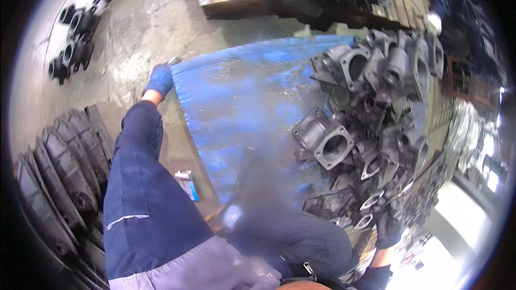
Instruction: The person cleans and inspects metal parts on a blue workbench. They use a hammer to tap the parts and apply a substance from a tube to the parts.
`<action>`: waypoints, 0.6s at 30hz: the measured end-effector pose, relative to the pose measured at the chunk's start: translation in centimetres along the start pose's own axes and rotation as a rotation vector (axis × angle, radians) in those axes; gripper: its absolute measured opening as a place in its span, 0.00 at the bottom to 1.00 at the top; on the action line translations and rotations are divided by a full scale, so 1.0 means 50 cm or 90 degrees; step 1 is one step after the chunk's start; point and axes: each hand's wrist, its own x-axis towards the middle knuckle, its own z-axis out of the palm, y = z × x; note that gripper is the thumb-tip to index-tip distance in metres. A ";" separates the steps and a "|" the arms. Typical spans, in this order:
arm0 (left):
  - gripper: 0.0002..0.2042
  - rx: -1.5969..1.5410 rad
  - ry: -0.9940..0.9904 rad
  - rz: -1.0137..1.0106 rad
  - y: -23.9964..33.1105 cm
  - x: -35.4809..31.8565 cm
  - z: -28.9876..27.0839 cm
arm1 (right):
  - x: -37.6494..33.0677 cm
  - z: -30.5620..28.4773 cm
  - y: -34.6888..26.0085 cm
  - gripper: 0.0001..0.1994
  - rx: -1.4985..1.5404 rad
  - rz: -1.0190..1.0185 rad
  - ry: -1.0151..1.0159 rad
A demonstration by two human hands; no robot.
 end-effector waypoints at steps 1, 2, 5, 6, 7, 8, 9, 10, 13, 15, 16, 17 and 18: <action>0.11 0.092 -0.040 -0.029 -0.005 -0.016 0.020 | -0.001 -0.009 0.008 0.16 0.079 0.039 0.030; 0.11 0.052 -0.008 -0.081 -0.015 -0.029 0.038 | -0.008 -0.018 0.016 0.16 0.098 0.006 -0.082; 0.24 -0.031 0.063 -0.300 -0.039 -0.109 0.098 | -0.017 -0.027 0.052 0.21 -0.104 -0.106 0.018; 0.28 -0.114 0.023 -0.362 -0.056 -0.150 0.107 | -0.031 -0.031 0.056 0.24 -0.160 -0.076 0.101; 0.25 -0.253 -0.002 -0.543 -0.062 -0.173 0.122 | -0.044 -0.033 0.061 0.28 -0.202 -0.088 0.082; 0.25 -0.668 0.044 -0.620 -0.065 -0.240 0.130 | -0.057 -0.043 0.050 0.31 0.053 0.010 0.068; 0.25 -0.619 0.065 -0.683 -0.081 -0.259 0.126 | -0.061 -0.052 0.047 0.31 0.105 -0.018 -0.052; 0.24 -0.770 0.151 -0.688 -0.086 -0.292 0.122 | -0.069 -0.061 0.043 0.31 0.166 -0.035 -0.135; 0.23 -0.743 0.279 -0.603 -0.100 -0.317 0.041 | -0.108 -0.090 0.046 0.27 0.128 -0.089 -0.066; 0.21 -0.696 0.271 -0.574 -0.059 -0.269 -0.044 | -0.141 -0.119 0.063 0.27 0.113 -0.130 0.001; 0.21 -0.641 0.269 -0.541 -0.019 -0.243 -0.095 | -0.170 -0.143 0.071 0.31 0.074 -0.125 0.055; 0.22 -0.634 0.275 -0.398 0.031 -0.218 -0.152 | -0.199 -0.168 0.081 0.34 -0.017 -0.163 0.047; 0.23 -0.738 0.231 -0.281 0.098 -0.179 -0.213 | -0.229 -0.194 0.091 0.38 -0.017 -0.191 0.021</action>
